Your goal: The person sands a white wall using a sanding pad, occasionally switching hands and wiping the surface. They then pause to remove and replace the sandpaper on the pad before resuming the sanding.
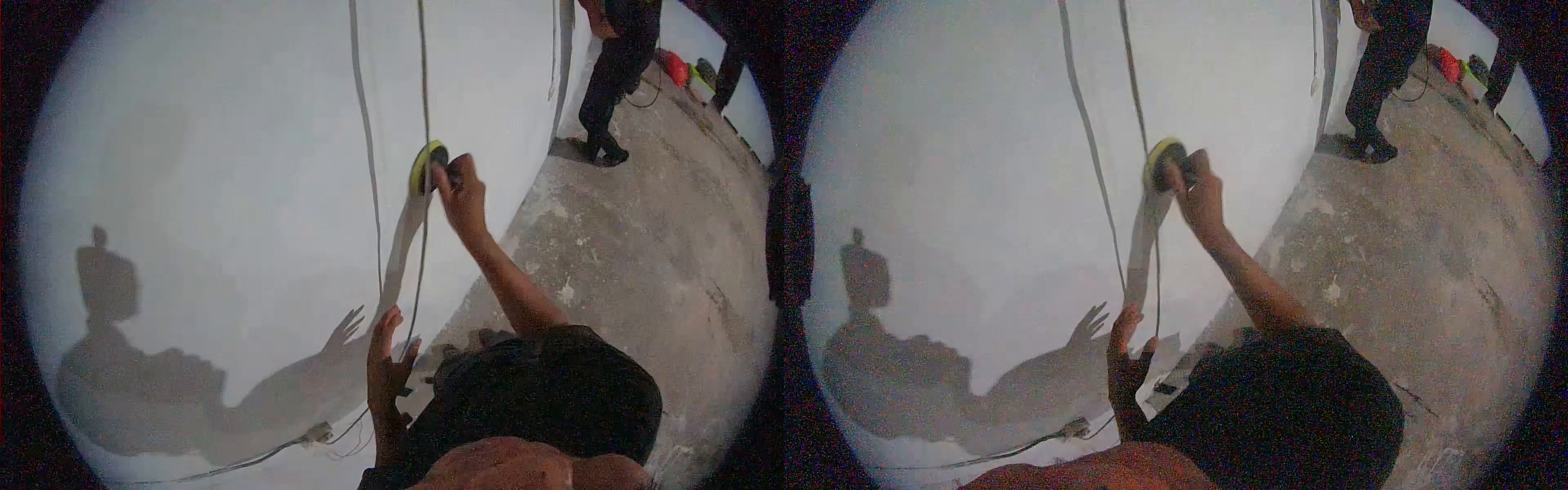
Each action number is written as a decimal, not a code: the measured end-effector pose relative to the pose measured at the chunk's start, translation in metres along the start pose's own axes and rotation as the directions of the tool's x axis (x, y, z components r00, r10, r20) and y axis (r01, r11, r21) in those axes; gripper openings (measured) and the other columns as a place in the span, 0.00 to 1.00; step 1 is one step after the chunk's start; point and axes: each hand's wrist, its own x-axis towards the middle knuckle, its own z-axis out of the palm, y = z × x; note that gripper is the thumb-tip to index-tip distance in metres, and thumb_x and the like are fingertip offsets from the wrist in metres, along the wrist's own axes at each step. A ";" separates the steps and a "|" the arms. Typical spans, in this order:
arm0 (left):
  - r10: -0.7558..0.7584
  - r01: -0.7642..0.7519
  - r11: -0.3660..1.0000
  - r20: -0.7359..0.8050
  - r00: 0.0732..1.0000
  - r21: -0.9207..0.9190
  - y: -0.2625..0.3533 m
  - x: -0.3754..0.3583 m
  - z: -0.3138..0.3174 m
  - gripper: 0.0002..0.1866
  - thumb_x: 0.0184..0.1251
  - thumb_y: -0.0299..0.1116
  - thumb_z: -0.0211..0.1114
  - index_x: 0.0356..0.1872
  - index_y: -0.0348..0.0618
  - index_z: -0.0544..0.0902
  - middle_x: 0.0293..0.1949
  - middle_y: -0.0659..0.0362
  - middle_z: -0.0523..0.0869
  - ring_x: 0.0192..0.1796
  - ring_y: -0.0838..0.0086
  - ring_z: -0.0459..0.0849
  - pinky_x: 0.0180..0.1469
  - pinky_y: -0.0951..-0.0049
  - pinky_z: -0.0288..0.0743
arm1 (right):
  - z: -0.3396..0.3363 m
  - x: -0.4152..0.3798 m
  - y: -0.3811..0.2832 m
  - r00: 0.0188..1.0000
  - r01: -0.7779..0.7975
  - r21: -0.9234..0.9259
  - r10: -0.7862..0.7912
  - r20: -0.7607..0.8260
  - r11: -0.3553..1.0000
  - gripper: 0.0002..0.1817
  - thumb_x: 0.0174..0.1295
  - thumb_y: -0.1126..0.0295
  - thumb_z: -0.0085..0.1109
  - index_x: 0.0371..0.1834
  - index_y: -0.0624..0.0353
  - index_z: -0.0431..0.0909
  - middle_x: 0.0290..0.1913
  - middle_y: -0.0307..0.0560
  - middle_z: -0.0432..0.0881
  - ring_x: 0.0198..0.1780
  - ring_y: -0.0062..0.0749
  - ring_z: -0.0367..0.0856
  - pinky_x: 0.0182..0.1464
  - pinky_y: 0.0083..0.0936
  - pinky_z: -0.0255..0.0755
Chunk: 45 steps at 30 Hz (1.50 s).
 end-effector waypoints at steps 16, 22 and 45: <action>0.032 -0.035 0.997 -0.051 0.998 -0.064 0.008 -0.001 0.015 0.30 0.63 0.31 0.74 0.68 0.44 0.76 0.71 0.49 0.75 0.72 0.56 0.75 0.73 0.55 0.68 | -0.012 0.038 0.038 0.988 -0.151 0.107 0.152 0.006 0.983 0.20 0.72 0.61 0.65 0.52 0.62 0.67 0.33 0.56 0.88 0.33 0.27 0.87 0.31 0.28 0.79; -0.082 0.081 0.990 -0.007 0.997 -0.116 -0.001 0.000 0.012 0.31 0.62 0.32 0.74 0.67 0.42 0.76 0.71 0.47 0.75 0.74 0.52 0.72 0.73 0.54 0.67 | 0.015 -0.002 0.056 1.000 -0.021 0.207 0.021 0.003 0.978 0.17 0.73 0.67 0.64 0.52 0.62 0.66 0.36 0.51 0.85 0.36 0.24 0.83 0.35 0.25 0.77; 0.070 -0.056 0.988 0.094 0.993 -0.147 0.038 0.021 -0.017 0.29 0.66 0.39 0.74 0.66 0.42 0.76 0.68 0.48 0.78 0.70 0.54 0.76 0.71 0.54 0.69 | -0.031 0.065 0.059 0.976 -0.201 0.233 0.216 -0.040 0.951 0.16 0.77 0.59 0.57 0.41 0.59 0.68 0.24 0.40 0.78 0.25 0.14 0.69 0.25 0.19 0.62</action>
